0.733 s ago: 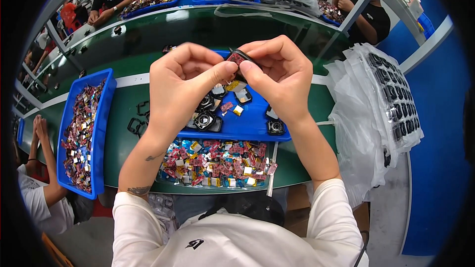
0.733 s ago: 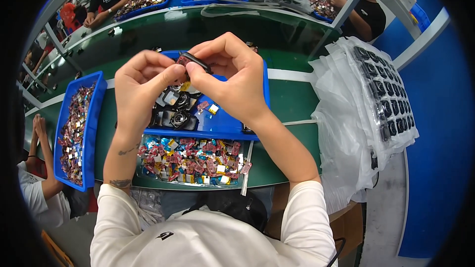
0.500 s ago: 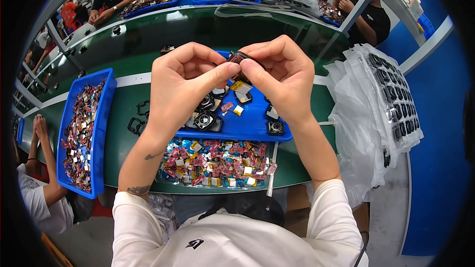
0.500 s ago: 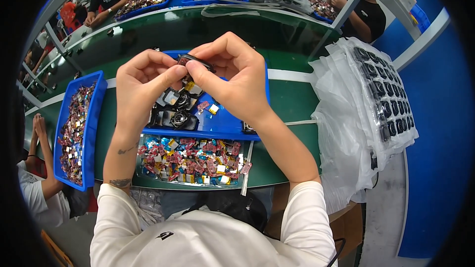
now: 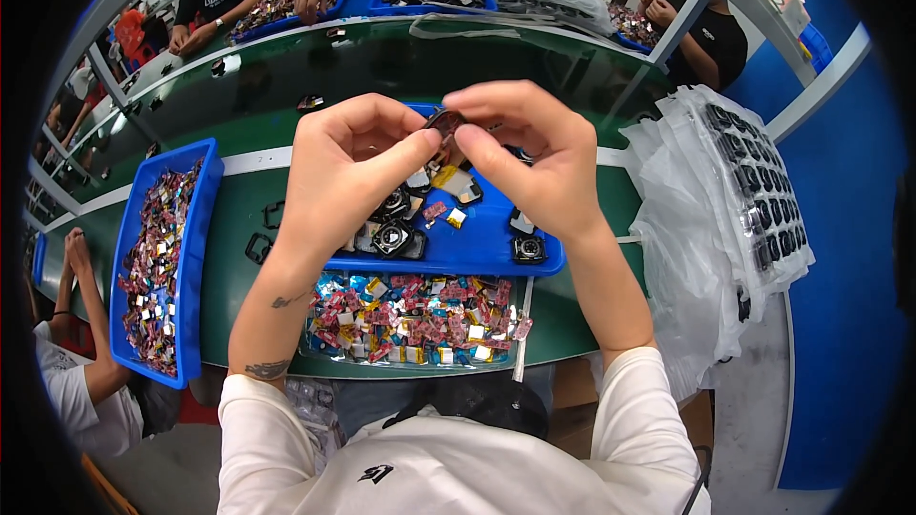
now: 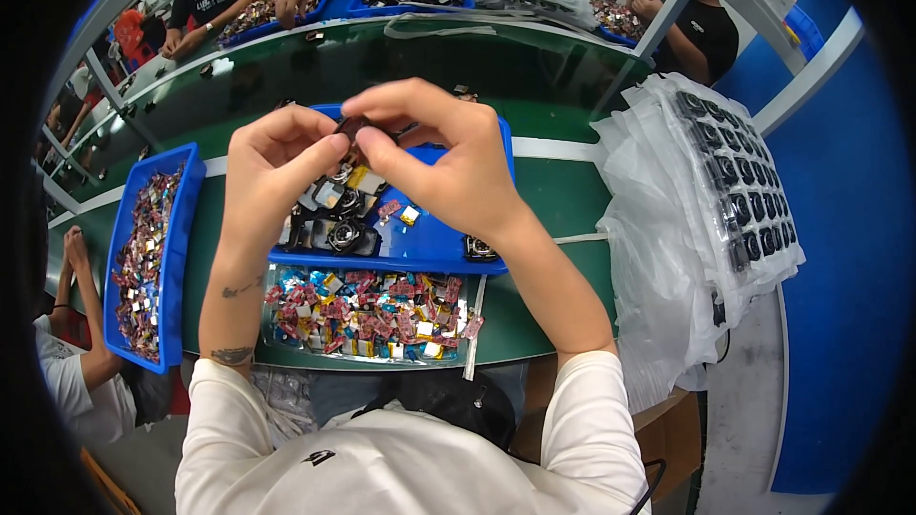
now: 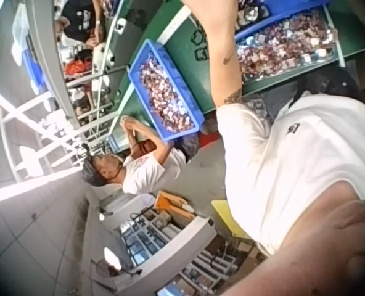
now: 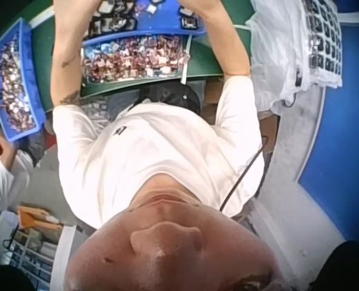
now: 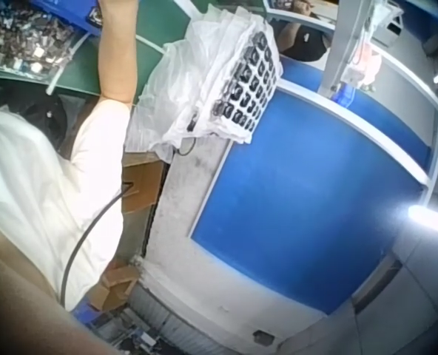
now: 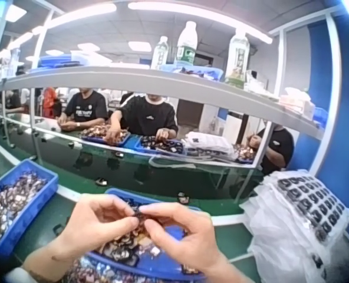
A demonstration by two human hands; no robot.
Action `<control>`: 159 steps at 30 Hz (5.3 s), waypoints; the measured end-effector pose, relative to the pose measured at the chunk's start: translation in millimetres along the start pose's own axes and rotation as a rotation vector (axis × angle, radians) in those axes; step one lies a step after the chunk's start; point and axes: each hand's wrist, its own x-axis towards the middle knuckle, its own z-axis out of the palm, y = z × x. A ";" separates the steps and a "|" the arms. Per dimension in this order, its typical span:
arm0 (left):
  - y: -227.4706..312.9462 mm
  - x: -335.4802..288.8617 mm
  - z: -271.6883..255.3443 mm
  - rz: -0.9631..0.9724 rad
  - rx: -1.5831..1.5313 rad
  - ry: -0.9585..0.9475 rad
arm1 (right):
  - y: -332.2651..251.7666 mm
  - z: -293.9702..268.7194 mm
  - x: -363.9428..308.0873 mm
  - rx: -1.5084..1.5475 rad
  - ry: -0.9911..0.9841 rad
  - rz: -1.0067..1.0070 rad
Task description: The recorder is seen assembling small electronic components, specifically placing small colored pieces into black circular frames at a factory workstation.
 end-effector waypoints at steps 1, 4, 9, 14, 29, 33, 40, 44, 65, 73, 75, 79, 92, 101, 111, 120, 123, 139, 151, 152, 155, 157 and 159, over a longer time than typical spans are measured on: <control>-0.9 1.7 -3.4 -0.028 -0.014 -0.030 | -0.1 -6.0 3.7 -0.185 -0.123 -0.187; 0.2 3.9 -13.2 -0.140 0.085 -0.199 | -8.0 -19.8 4.2 -0.472 -0.391 -0.323; 1.7 6.0 -12.0 -0.235 0.101 -0.347 | -9.5 -32.9 2.6 -0.375 -0.474 -0.196; 10.0 7.5 -23.3 -0.033 0.048 -0.124 | 12.4 -60.5 17.4 -0.543 -0.151 0.100; 14.7 8.6 -35.2 0.121 0.213 -0.064 | 174.1 -242.1 10.7 -1.448 0.328 0.975; 6.0 11.4 -38.8 0.237 0.222 0.021 | 162.8 -225.4 18.9 -1.386 0.259 1.018; 15.3 11.2 -36.7 0.217 0.175 -0.074 | 123.4 -160.8 21.0 -1.254 0.048 0.373; 26.9 2.6 -31.1 0.000 0.004 -0.054 | 63.5 -25.7 -8.4 -0.571 -0.464 0.010; 23.7 -1.8 -35.9 0.067 0.031 -0.318 | 9.8 27.1 -38.9 -0.145 -0.623 0.260; 34.5 -10.5 -36.1 -0.001 0.116 -0.324 | -17.4 -5.3 -1.2 -0.117 -0.369 0.018; 35.8 -9.9 -33.5 -0.005 0.121 -0.307 | -17.5 -10.5 -0.1 -0.104 -0.350 -0.012; 34.9 -7.7 -29.1 -0.047 0.145 -0.310 | -11.7 -12.8 0.5 -0.140 -0.339 -0.109; 22.5 -7.5 -10.1 0.266 0.336 -0.140 | -19.5 -12.7 -8.6 -0.006 -0.194 0.111; 26.7 -11.6 -9.6 -0.083 -0.093 -0.129 | -18.7 -20.1 -7.1 -0.041 -0.187 0.152; 23.7 -11.3 -3.0 0.023 0.157 -0.212 | -12.6 -16.4 -8.6 -0.094 -0.159 0.030; 24.1 -11.5 -4.9 -0.028 0.072 -0.233 | -17.1 -17.6 -12.5 0.298 -0.235 0.248; 23.8 -12.0 -4.4 -0.039 0.083 -0.234 | -20.2 -16.7 -13.2 0.341 -0.283 0.315; 23.9 -8.0 -12.6 -0.037 0.049 -0.256 | 39.9 -34.5 0.8 -0.905 -0.119 -0.001; 19.3 -5.0 -14.3 -0.050 0.015 -0.209 | 93.2 -28.2 -10.9 -1.162 -0.454 0.402; 19.4 -5.1 -14.0 -0.057 0.019 -0.207 | 96.8 -28.9 -11.0 -1.015 -0.383 0.369; 16.3 2.8 -14.1 -0.138 0.089 -0.204 | 105.4 -37.3 -7.6 -0.696 -0.311 0.338; 6.5 5.8 -15.5 -0.066 0.126 -0.158 | 94.1 -29.6 -0.7 -0.391 -0.228 0.416; -1.6 8.2 -16.5 -0.003 0.168 -0.113 | 72.1 -23.2 3.3 -0.181 -0.161 0.481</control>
